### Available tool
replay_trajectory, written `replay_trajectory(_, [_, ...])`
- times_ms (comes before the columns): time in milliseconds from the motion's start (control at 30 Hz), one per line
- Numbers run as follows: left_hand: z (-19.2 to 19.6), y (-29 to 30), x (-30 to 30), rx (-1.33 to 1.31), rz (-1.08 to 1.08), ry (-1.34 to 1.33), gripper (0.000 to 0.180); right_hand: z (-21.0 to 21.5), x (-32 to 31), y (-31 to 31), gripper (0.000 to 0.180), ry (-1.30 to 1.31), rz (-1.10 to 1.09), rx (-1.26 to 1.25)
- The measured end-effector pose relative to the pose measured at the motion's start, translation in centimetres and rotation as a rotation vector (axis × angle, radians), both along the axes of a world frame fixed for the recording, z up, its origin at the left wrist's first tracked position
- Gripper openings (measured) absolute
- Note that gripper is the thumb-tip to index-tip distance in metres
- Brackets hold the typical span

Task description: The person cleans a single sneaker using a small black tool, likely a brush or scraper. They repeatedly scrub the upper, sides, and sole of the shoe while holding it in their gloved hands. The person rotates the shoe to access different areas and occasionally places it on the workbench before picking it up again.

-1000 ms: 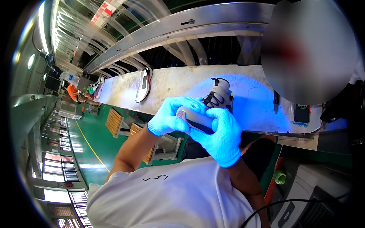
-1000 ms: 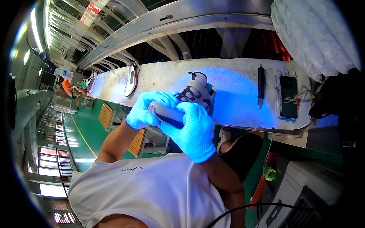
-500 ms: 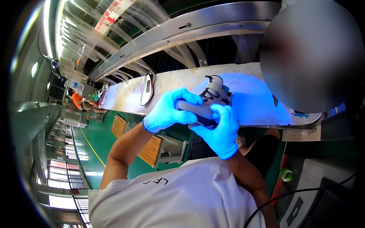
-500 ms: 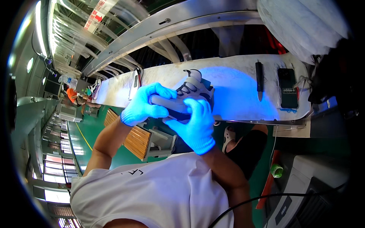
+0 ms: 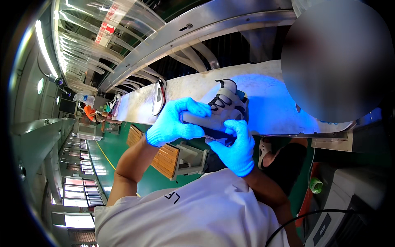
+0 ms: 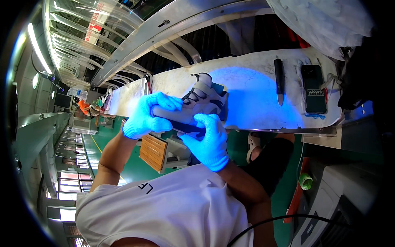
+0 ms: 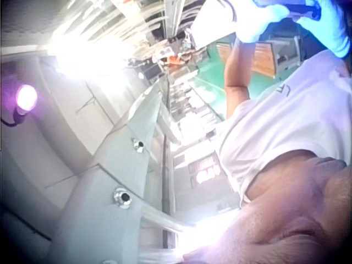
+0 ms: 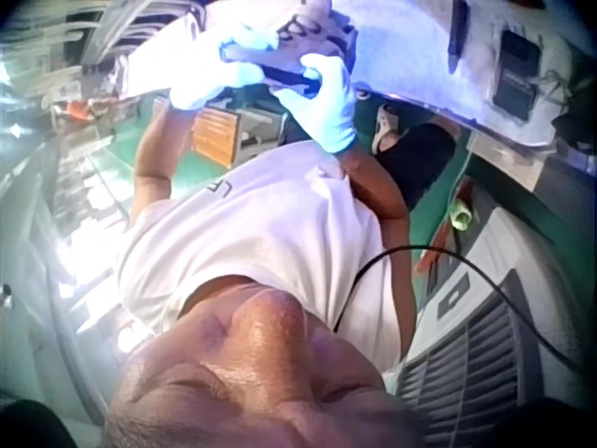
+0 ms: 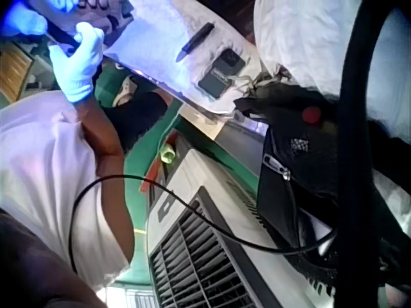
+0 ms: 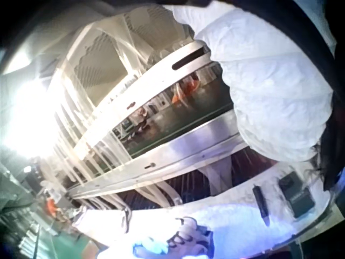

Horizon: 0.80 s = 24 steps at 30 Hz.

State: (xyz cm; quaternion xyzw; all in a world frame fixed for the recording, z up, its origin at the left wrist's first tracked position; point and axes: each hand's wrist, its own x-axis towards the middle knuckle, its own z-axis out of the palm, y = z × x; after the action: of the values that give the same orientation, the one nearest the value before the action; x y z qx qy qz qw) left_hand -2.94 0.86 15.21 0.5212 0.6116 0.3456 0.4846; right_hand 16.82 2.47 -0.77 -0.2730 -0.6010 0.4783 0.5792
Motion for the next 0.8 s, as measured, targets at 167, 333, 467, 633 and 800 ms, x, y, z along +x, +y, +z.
replay_trajectory(167, [-0.1,0.2,-0.7,-0.002,-0.004,0.005,0.041,-0.3,-0.3,0.6,0.075,-0.064,0.035,-0.036])
replay_trajectory(333, [1.1,1.0,-0.5,0.041,-0.042,0.317,0.044,0.2,-1.3,2.3,0.079,-0.144,0.085,-0.052])
replay_trajectory(467, [1.5,1.6,-0.4,0.012,-0.067,0.592,0.053,0.6,-1.7,2.6,0.080,-0.204,0.097,-0.060])
replay_trajectory(633, [1.8,2.0,-1.2,-0.076,-0.071,0.525,0.050,-1.8,-2.0,1.5,0.090,-0.188,0.025,0.037])
replay_trajectory(800, [0.9,2.5,-2.6,0.007,-0.150,0.430,0.049,-2.5,-1.4,1.8,0.089,-0.189,0.031,0.075])
